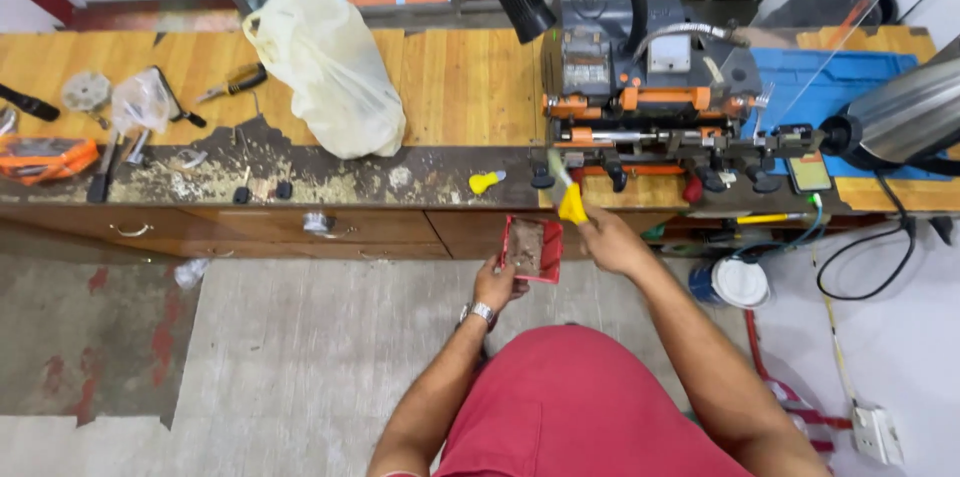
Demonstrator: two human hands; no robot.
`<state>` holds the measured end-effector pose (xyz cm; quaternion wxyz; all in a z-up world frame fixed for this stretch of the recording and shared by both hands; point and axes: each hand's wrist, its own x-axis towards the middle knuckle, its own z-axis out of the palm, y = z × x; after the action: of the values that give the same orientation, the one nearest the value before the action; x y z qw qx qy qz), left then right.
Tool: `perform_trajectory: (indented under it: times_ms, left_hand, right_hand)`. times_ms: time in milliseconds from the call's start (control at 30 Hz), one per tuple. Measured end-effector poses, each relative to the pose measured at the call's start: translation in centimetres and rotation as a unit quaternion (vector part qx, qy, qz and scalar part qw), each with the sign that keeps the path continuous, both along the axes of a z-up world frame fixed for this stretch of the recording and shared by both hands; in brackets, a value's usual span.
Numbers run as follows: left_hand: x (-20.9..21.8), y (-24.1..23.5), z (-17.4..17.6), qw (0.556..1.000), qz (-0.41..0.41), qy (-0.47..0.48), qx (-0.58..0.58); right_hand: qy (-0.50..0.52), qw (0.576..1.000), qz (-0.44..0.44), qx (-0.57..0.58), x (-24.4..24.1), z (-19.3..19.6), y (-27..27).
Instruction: Cleaning metal shavings and debris from a key cutting machine and the surrounding workbench using a brush and a small tray.
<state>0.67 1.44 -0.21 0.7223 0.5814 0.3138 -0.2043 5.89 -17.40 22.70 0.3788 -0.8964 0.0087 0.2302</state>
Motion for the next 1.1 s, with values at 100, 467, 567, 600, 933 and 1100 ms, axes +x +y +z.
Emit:
perform_trajectory:
  times_ms: [100, 467, 567, 600, 933, 1100]
  left_hand:
    - [0.1, 0.4, 0.3, 1.000, 0.005, -0.003, -0.003]
    - [-0.4, 0.3, -0.3, 1.000, 0.027, 0.007, -0.003]
    - [-0.5, 0.3, -0.1, 1.000, 0.027, 0.004, -0.007]
    - [-0.5, 0.6, 0.0, 1.000, 0.024, 0.001, -0.014]
    - [-0.9, 0.7, 0.6, 0.999, 0.027, -0.004, -0.041]
    - [-1.7, 1.4, 0.8, 0.999, 0.020, -0.007, -0.043]
  right_hand:
    - [-0.029, 0.998, -0.041, -0.039, -0.9, 1.8, -0.2]
    - [-0.080, 0.968, 0.046, -0.234, -2.0, 9.4, -2.5]
    - [-0.133, 0.948, 0.038, -0.288, 1.8, 10.3, -3.8]
    - [-0.137, 0.941, 0.035, -0.309, 3.7, 9.8, -4.1]
    - [-0.094, 0.886, 0.153, -0.427, 11.3, 6.4, -2.4]
    - [-0.066, 0.875, 0.172, -0.447, 13.3, 5.8, -2.6]
